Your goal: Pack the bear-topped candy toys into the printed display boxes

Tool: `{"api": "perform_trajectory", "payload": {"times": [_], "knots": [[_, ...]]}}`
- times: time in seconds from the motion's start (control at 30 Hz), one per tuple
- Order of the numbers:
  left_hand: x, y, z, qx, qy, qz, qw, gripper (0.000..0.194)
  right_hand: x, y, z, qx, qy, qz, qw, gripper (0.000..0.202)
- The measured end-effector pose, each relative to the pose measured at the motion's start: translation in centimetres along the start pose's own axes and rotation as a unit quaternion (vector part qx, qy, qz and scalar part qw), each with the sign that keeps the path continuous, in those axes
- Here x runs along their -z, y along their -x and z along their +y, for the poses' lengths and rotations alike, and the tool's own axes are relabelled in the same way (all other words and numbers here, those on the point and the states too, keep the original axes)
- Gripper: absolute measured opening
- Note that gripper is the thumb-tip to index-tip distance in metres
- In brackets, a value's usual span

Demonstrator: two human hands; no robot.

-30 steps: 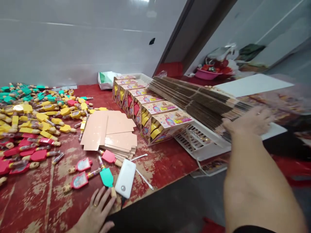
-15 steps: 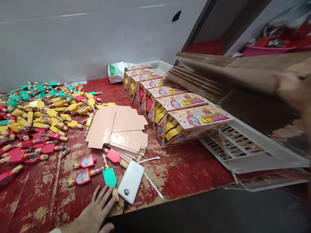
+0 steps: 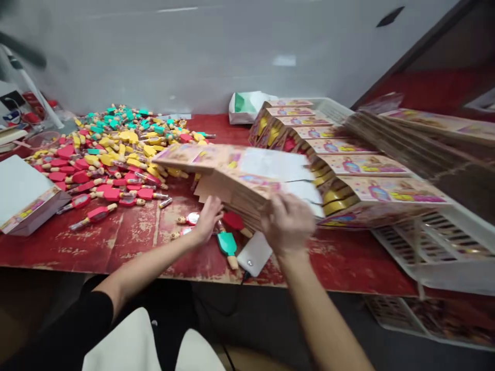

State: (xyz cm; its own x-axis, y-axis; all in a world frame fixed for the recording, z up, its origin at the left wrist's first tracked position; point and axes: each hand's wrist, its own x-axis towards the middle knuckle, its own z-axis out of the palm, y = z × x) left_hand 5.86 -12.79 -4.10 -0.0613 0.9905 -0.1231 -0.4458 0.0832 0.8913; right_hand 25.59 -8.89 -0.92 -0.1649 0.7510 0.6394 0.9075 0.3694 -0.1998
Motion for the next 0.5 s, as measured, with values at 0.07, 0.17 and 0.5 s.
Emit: {"api": "perform_trajectory", "payload": {"times": [0.07,0.17,0.5], "knots": [[0.4,-2.3,1.9,0.040,0.065,0.024,0.997,0.062,-3.3,2.5,-3.4,0.004,-0.060,-0.071,0.996,0.038],[3.0,-2.7,2.9,0.069,0.064,0.051,0.994,0.051,-6.1,5.1,-5.3,-0.029,-0.149,-0.161,0.975,0.039],[11.7,6.9,2.8,0.050,-0.013,0.113,0.992,0.051,-9.8,-6.3,-0.1,-0.307,-0.058,-0.210,0.926,0.085]]}}
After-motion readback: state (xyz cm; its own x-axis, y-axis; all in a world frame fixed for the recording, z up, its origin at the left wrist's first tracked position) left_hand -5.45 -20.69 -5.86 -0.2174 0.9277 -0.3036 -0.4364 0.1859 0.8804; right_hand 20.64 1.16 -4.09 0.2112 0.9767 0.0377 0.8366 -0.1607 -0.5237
